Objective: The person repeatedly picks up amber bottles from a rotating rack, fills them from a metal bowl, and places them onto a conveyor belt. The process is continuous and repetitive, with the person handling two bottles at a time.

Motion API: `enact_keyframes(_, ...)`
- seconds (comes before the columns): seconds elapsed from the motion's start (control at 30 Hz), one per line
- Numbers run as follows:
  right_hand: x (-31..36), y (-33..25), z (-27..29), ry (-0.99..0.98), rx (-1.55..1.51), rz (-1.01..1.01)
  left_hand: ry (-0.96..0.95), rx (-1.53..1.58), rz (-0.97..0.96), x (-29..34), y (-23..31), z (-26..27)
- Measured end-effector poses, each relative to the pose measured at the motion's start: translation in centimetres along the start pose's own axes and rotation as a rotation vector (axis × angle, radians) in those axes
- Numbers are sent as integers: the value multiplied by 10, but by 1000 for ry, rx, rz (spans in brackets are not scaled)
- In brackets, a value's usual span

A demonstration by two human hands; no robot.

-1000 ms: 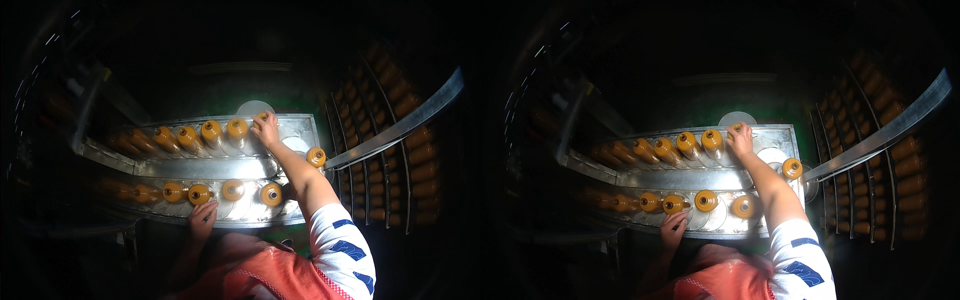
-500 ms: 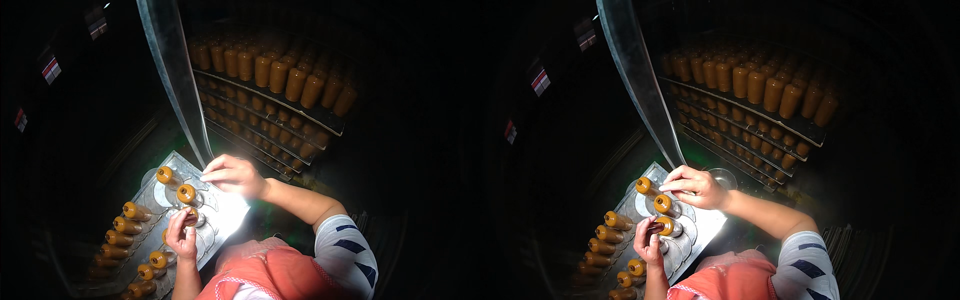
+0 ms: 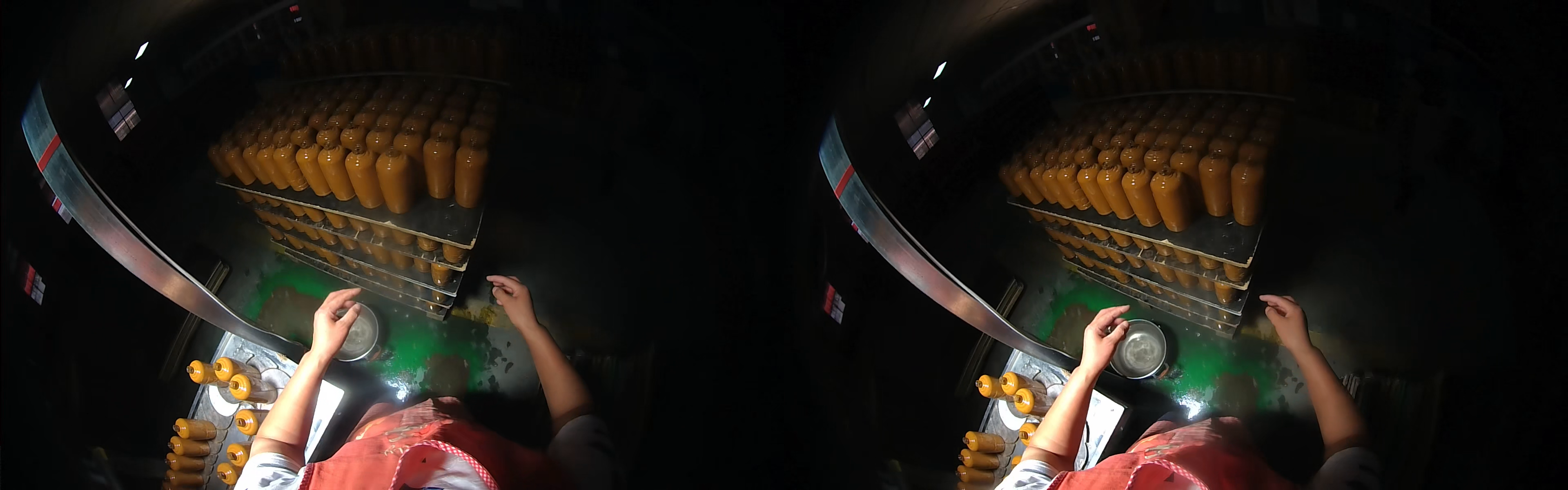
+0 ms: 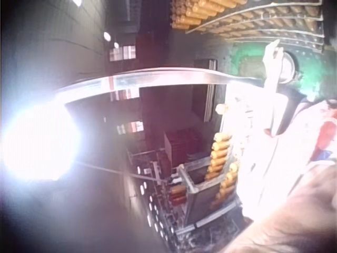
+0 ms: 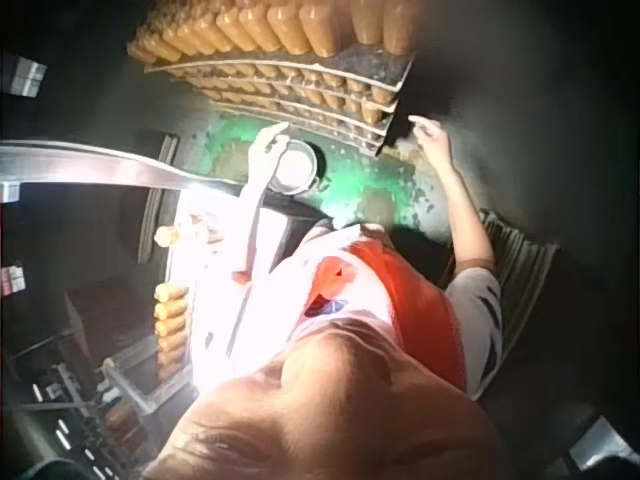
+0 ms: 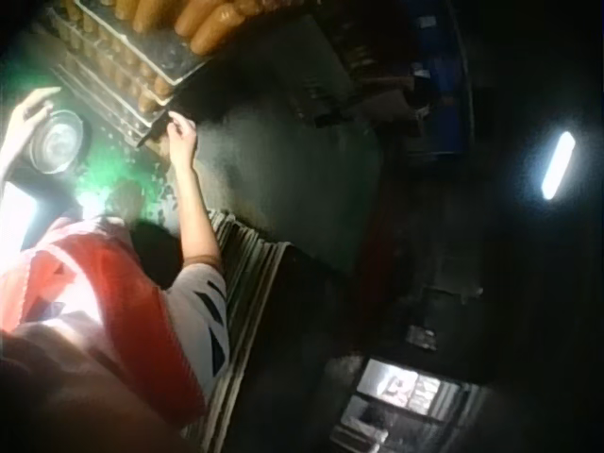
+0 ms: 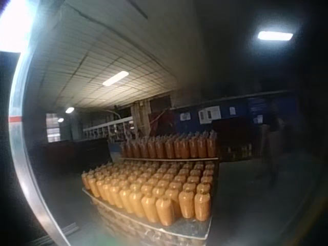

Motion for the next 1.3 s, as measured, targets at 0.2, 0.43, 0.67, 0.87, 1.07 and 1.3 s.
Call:
enact_keyframes(0.2,-158,-110,-25,59,334,300,141,-547,-462,-179,126,-28)
enact_keyframes(0.43,-311,-85,-47,7,948,273,92,-758,-495,-319,128,-75)
enact_keyframes(0.67,-316,-75,-59,119,889,412,30,-567,-654,-307,135,-64)
enact_keyframes(0.87,-288,-63,-23,274,657,490,16,-512,-760,-297,121,-57)
enact_keyframes(1.07,-230,-53,15,529,-108,54,173,-119,-424,-253,71,3)
enact_keyframes(1.3,-200,-63,-83,221,-838,-375,436,835,148,-143,-14,73)
Point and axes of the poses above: each hand's wrist, its own x-axis away from the middle knuckle, its own z-axis out of the back of the hand, y = z × x, the point moved 4 cm from there along -x, towards the middle knuckle, and after that the axes turned 11 degrees about z, right-handed, at the moved point
